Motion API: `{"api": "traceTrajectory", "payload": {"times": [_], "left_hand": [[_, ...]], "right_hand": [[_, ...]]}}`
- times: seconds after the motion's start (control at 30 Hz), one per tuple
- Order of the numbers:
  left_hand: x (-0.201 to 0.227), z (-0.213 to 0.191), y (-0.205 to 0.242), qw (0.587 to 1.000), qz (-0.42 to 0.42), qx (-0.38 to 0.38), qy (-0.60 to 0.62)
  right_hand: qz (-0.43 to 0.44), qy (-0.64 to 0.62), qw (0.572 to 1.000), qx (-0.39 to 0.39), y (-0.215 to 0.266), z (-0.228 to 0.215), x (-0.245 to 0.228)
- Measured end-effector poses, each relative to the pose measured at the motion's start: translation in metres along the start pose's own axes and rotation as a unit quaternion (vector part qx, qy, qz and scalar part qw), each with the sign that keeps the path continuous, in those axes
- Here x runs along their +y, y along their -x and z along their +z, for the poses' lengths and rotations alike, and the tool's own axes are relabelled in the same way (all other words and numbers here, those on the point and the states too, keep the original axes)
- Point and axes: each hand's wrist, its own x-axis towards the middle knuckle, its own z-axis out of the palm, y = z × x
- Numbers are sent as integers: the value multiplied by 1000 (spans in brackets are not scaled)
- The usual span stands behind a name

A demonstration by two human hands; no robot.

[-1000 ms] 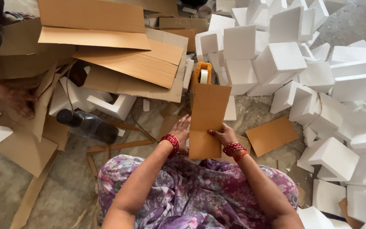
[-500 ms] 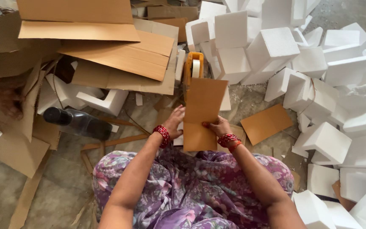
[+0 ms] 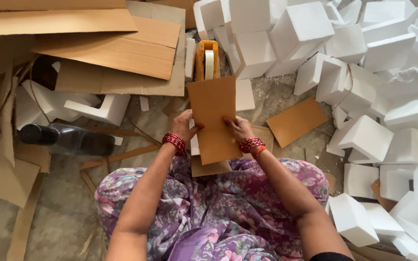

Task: The person sits on the floor and assembles small cardboard boxes by inserting white foam inserts into them. They repeatedly pick up a flat cardboard piece, fold it into a box shape, place foam pieces inside, and set the assembled unit aside.

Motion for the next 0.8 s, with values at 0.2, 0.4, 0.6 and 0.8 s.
{"api": "traceTrajectory", "payload": {"times": [0.2,0.4,0.6,0.8], "left_hand": [[-5,2,0,999,-19,33,21],[-4,3,3,999,-16,42,12],[-3,3,0,999,3,46,11],[4,-1,1,999,-3,47,12]], "right_hand": [[31,59,996,-55,4,3,6],[72,133,983,-104,5,5,0],[-18,241,970,1,12,15,-12],[-18,206,978,-17,17,20,-16]]}}
